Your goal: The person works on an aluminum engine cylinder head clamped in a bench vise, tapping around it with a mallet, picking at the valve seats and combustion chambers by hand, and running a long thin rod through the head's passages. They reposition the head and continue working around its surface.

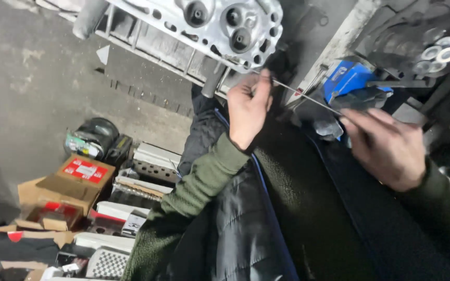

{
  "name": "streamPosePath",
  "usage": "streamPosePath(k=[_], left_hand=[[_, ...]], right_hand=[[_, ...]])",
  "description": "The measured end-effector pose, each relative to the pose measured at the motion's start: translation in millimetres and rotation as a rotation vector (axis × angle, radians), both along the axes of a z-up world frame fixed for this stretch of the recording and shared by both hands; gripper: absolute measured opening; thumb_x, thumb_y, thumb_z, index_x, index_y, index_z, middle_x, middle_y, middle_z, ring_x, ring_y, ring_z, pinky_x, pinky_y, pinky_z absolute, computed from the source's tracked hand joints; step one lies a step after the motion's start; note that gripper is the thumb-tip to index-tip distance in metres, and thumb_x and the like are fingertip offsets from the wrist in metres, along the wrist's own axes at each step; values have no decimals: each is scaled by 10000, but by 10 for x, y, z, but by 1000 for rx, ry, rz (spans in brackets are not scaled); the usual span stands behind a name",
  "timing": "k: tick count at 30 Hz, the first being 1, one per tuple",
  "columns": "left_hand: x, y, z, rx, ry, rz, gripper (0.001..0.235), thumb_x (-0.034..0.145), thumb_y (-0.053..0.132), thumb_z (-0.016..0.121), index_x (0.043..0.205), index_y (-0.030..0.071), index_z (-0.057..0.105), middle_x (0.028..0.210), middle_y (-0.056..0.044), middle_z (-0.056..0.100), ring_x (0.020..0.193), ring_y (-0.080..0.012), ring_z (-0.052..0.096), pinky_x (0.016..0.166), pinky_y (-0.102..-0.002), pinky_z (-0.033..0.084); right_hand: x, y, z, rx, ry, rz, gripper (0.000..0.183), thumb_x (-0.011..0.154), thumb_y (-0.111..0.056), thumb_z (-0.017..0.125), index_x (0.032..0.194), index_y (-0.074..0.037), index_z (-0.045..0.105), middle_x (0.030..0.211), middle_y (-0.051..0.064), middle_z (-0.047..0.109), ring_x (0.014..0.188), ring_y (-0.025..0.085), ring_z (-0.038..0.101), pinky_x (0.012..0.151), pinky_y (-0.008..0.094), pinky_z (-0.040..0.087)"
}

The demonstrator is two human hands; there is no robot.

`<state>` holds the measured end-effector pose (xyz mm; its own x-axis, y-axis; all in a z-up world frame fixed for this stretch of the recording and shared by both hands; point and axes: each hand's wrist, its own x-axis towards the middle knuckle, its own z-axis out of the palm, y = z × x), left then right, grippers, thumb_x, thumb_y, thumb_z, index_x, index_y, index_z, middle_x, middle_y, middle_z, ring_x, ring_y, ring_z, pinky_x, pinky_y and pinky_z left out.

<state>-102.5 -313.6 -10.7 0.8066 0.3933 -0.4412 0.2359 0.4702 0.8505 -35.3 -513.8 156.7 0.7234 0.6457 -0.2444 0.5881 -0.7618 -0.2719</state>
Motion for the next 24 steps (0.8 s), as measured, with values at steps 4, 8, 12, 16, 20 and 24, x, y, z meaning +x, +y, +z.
streamPosePath(k=[4,8,12,16,20,24], left_hand=[[-48,9,-31,-45,69,25,453,1070,293,596,710,19,597,552,29,512,485,-47,433,465,-258,332],[-42,-29,-23,50,75,37,457,1065,298,602,701,22,591,539,20,546,482,-52,480,468,-262,372],[-23,-36,-71,138,87,19,437,1051,286,610,699,27,602,528,17,539,482,-51,461,468,-264,364],[-26,-8,-75,203,129,0,404,1035,273,618,713,28,638,517,21,538,479,-42,461,469,-260,381],[-55,-9,-223,181,67,58,490,1092,292,594,692,9,589,566,9,523,524,-57,424,495,-275,340],[-101,-35,-78,102,101,27,501,1085,320,571,692,12,615,530,19,535,482,-51,473,471,-267,372]], right_hand=[[-40,254,118,23,-53,116,171,977,-104,768,1138,-51,747,894,101,680,667,292,665,591,365,529],[-39,60,-105,14,-72,110,164,988,-102,766,1140,-43,746,916,111,690,701,301,674,617,371,536],[-26,-76,-337,134,161,-44,126,1059,-107,719,1164,-37,721,1025,123,731,829,265,723,714,329,561],[80,-27,-425,85,534,-312,129,1043,-71,680,1138,-26,754,896,156,734,797,309,701,697,365,544],[-62,111,-383,66,376,-259,125,1033,-63,706,1141,-16,751,878,181,715,776,333,682,666,374,539],[-129,32,-264,148,110,-30,115,1051,-69,732,1158,-27,724,983,152,726,814,282,720,685,342,550]])
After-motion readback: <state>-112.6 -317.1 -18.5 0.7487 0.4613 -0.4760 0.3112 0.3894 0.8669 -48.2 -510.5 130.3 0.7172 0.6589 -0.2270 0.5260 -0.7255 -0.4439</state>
